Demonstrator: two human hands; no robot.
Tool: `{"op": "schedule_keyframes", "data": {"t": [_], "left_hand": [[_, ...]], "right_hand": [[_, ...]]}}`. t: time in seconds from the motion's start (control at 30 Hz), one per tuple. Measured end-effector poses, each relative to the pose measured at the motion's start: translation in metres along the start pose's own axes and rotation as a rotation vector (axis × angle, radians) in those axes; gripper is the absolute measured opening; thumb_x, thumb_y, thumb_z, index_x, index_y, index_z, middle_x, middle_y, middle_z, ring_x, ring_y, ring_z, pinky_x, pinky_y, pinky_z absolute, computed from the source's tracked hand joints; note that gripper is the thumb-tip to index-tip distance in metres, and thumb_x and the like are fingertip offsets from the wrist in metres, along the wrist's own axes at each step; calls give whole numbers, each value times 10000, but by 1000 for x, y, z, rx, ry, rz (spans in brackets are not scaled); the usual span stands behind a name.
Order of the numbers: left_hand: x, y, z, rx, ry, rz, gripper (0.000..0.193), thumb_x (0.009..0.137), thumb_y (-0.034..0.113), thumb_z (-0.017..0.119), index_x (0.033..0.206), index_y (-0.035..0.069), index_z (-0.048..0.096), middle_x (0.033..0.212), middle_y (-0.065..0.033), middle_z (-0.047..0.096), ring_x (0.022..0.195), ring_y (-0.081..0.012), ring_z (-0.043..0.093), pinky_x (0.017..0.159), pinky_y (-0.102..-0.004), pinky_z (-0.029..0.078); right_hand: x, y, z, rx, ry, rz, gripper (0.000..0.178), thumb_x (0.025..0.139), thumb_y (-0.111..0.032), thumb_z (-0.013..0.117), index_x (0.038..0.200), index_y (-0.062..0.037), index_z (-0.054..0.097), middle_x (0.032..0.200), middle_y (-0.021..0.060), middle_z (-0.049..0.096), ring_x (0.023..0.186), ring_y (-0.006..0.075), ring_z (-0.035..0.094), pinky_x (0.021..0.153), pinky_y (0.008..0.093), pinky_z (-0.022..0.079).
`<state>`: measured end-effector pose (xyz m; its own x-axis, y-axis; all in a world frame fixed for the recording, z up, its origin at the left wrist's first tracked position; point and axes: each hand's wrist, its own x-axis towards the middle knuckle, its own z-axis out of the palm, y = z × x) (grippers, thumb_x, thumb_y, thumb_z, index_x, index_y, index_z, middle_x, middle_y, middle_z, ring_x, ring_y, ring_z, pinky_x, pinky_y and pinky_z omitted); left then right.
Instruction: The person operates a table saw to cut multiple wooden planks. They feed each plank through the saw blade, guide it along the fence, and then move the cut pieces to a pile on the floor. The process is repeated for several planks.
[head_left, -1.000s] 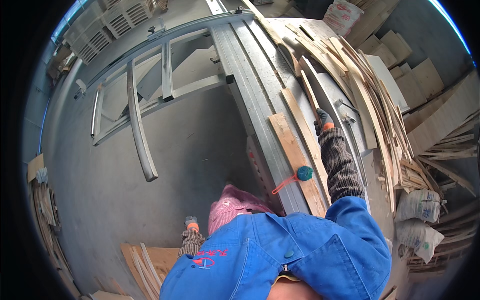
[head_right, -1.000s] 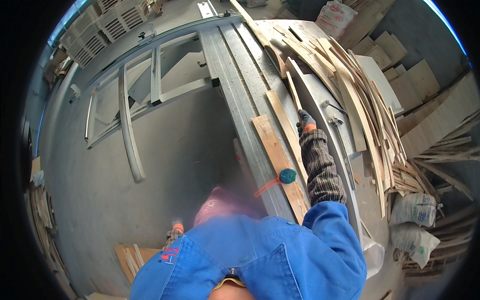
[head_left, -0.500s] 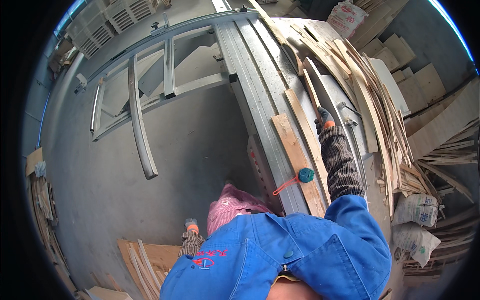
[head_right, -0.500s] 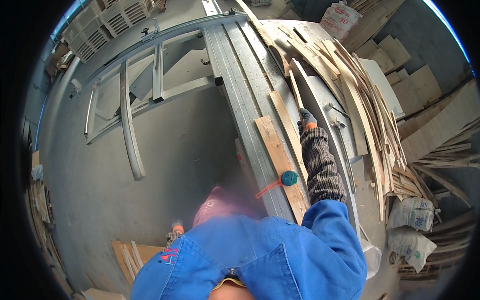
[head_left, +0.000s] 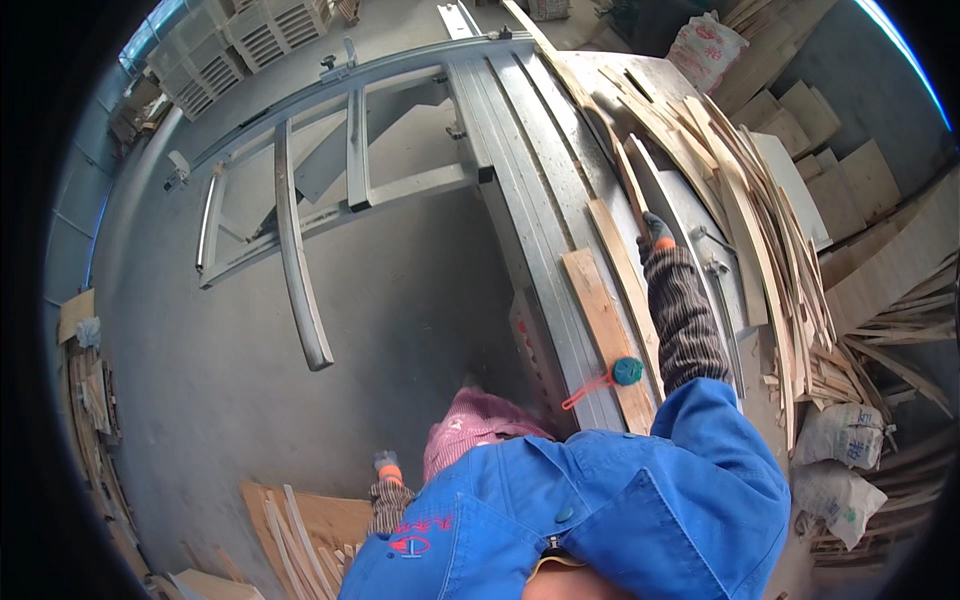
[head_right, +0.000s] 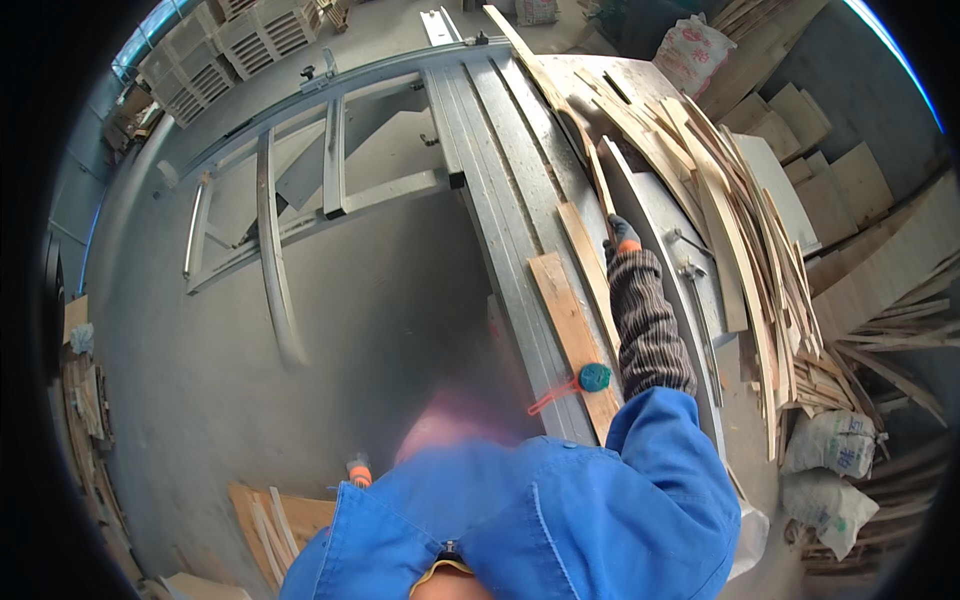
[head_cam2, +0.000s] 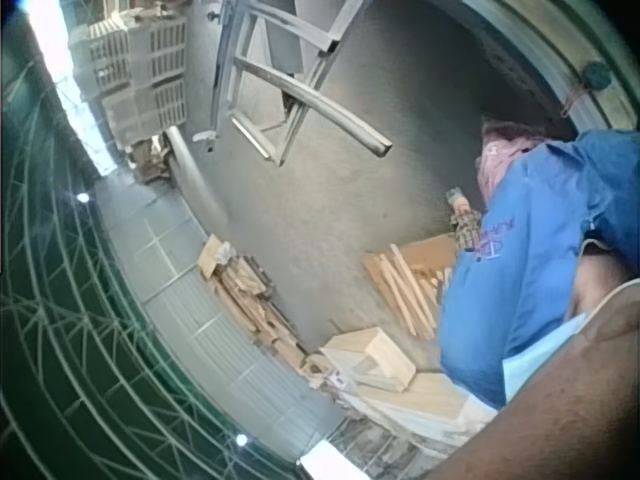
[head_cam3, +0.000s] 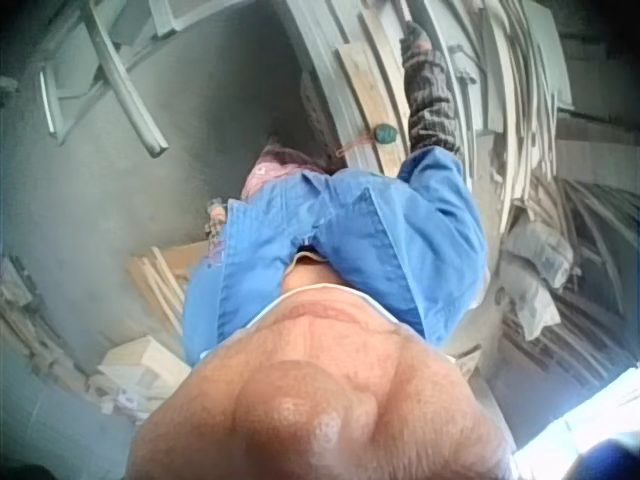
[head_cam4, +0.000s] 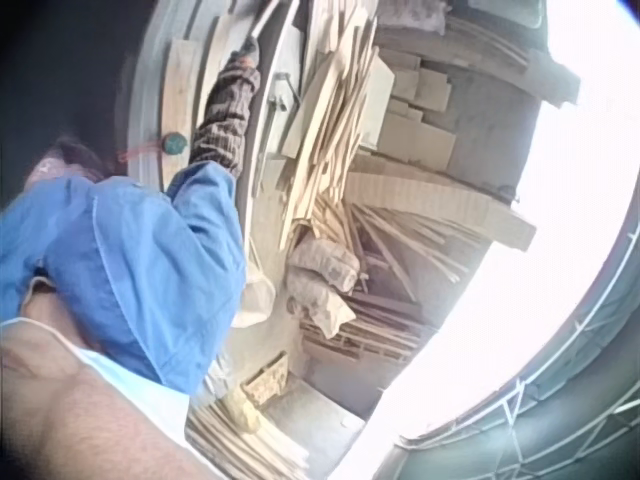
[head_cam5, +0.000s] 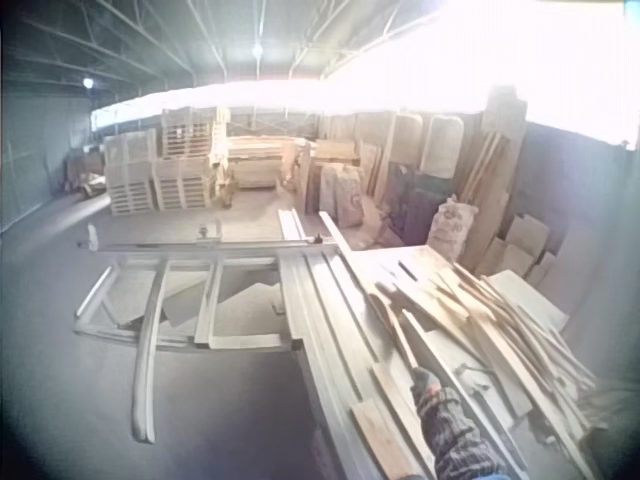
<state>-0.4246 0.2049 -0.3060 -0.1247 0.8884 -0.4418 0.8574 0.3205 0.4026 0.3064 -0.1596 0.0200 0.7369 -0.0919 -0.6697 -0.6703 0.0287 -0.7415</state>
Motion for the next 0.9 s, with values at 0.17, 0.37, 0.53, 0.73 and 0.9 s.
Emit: {"op": "schedule_keyframes", "data": {"t": [0.17,0.37,0.53,0.73,0.9], "left_hand": [[-7,0,-27,-130,-7,-115,264,826,266,629,1000,68,645,963,-111,660,868,-250,612,773,-382,483],[15,23,-65,-367,45,-265,299,848,288,619,1039,60,647,1014,-121,661,910,-254,612,796,-382,485],[77,114,-101,-499,118,-194,328,865,308,612,1071,54,648,1057,-129,663,945,-258,613,816,-382,487],[125,234,-130,-390,272,234,292,910,175,585,1168,39,598,1127,-156,639,994,-279,601,870,-371,491],[137,297,-135,-623,234,328,335,917,172,568,1236,68,561,1245,-148,572,1046,-260,582,892,-370,482]], "right_hand": [[-11,59,-34,-9,68,-275,405,808,-431,668,1110,-165,630,526,27,462,372,154,381,346,319,295],[-137,144,-48,-81,50,-557,610,827,-83,680,1373,38,436,1389,165,480,1243,257,499,1049,332,406],[-173,180,-64,-893,178,-789,727,807,-297,700,1393,26,416,1370,232,487,1264,349,478,1089,400,358],[-202,151,-38,-1429,219,-319,749,757,-382,728,1407,-136,450,1309,199,525,1183,351,530,1010,437,419],[-171,109,13,-1371,344,-769,534,711,-410,737,1152,-124,642,1229,170,568,1145,358,520,980,463,417]]}}
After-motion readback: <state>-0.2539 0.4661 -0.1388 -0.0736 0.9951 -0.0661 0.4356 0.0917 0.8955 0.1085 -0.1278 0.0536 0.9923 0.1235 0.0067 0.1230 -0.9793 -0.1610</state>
